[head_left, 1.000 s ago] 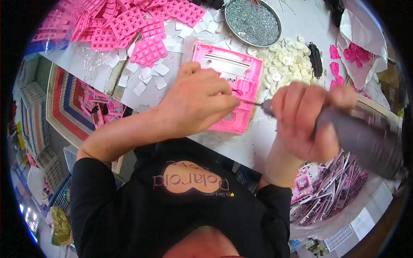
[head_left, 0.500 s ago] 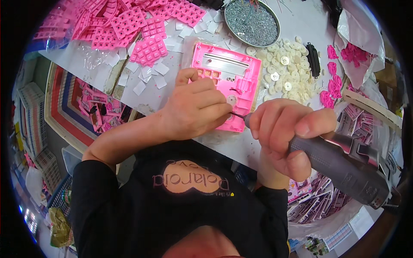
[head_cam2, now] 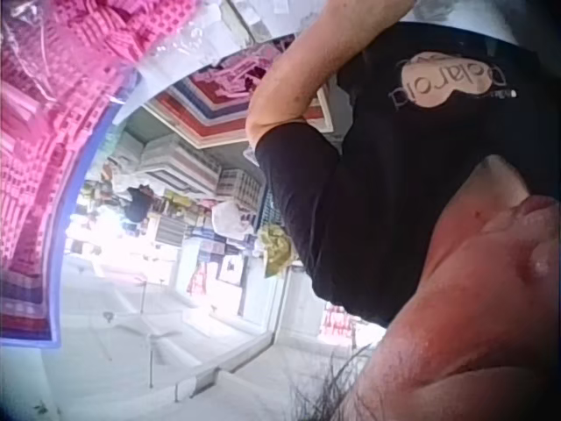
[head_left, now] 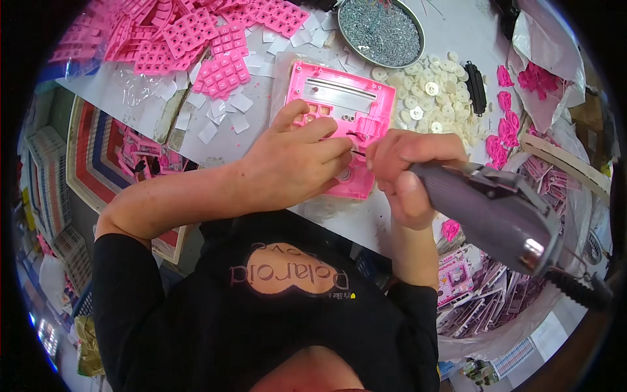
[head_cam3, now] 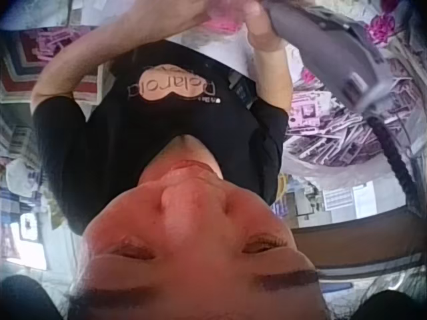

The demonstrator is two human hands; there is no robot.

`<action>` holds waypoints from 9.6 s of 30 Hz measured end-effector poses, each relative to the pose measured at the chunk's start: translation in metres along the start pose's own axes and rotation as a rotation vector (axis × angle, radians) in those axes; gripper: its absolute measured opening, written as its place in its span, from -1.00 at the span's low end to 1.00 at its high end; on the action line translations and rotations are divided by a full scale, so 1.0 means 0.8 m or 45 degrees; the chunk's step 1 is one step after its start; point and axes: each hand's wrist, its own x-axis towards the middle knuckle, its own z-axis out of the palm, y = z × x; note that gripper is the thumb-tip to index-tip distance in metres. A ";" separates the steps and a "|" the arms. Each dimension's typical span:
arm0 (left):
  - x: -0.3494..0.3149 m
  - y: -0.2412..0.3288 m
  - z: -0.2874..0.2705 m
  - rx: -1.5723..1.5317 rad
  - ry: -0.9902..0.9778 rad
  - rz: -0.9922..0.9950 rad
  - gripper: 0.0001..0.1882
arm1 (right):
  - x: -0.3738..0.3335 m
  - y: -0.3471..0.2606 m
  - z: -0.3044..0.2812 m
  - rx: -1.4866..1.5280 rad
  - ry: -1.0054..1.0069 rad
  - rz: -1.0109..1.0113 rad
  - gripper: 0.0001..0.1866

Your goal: Assembling a pink toy electronic device by installing buttons, a circuit board, and securing components with an electric screwdriver.

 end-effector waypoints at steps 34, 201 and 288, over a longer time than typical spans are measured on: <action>-0.066 -0.115 -0.078 0.404 0.077 -0.630 -0.50 | 0.032 -0.065 -0.079 -1.334 0.825 -0.532 -0.28; -0.035 -0.024 -0.103 -0.777 -0.189 -0.215 -0.48 | 0.032 -0.004 0.034 0.452 0.159 0.336 -0.68; -0.062 0.010 -0.063 -2.210 0.295 -1.273 -0.71 | -0.024 -0.030 0.019 -0.719 -0.548 0.686 -0.79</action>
